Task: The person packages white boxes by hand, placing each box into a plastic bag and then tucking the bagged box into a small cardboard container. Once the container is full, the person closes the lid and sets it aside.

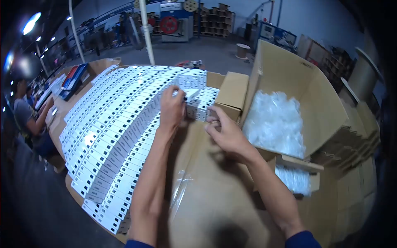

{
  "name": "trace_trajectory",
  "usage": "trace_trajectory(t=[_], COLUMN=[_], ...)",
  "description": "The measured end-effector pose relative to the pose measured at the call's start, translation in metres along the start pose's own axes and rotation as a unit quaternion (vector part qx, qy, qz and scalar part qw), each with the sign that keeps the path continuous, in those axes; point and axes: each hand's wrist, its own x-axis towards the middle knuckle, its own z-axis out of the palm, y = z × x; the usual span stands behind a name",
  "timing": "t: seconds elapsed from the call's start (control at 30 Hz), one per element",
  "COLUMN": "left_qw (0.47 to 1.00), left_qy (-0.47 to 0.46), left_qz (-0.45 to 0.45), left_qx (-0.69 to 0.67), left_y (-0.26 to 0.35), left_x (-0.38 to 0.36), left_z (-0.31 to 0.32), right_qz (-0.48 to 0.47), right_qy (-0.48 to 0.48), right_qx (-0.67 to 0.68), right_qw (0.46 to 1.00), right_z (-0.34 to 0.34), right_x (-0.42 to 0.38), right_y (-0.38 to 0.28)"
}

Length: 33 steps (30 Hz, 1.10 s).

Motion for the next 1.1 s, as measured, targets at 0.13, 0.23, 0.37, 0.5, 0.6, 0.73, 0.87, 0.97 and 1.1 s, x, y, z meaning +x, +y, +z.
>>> trace_trajectory(t=[0.13, 0.23, 0.37, 0.5, 0.6, 0.73, 0.87, 0.97, 1.1], left_qw=[0.985, 0.987, 0.976, 0.952, 0.942, 0.959, 0.930, 0.953, 0.955], left_qy=[0.035, 0.044, -0.049, -0.083, -0.143, -0.257, -0.364, -0.267, -0.134], left_qz=[-0.110, -0.092, -0.047, -0.032, -0.017, -0.014, -0.033, -0.082, -0.121], left_qx=[-0.132, -0.125, -0.205, -0.292, -0.302, -0.116, -0.045, -0.116, -0.234], left_y=[0.076, 0.131, 0.200, 0.239, 0.253, 0.249, 0.228, 0.226, 0.235], left_x=[-0.037, -0.059, -0.067, -0.036, 0.009, 0.051, 0.075, 0.095, 0.118], left_z=[-0.054, -0.094, -0.131, -0.117, -0.069, 0.046, 0.120, 0.111, 0.073], right_qz=[0.081, 0.086, -0.054, -0.050, -0.050, -0.032, -0.061, -0.054, -0.016], right_qy=[-0.021, -0.043, -0.012, 0.047, 0.158, 0.231, 0.243, 0.245, 0.234], right_qx=[0.207, 0.285, 0.184, 0.132, 0.051, -0.084, -0.138, -0.169, -0.175], right_qw=[0.975, 0.954, 0.981, 0.989, 0.985, 0.969, 0.958, 0.953, 0.956], right_z=[-0.007, -0.012, -0.030, -0.099, -0.154, -0.207, -0.229, -0.237, -0.237], right_x=[-0.020, -0.047, -0.088, -0.132, -0.141, -0.133, -0.110, -0.083, -0.066], right_y=[-0.023, -0.031, -0.022, -0.032, -0.022, -0.013, 0.009, 0.026, 0.020])
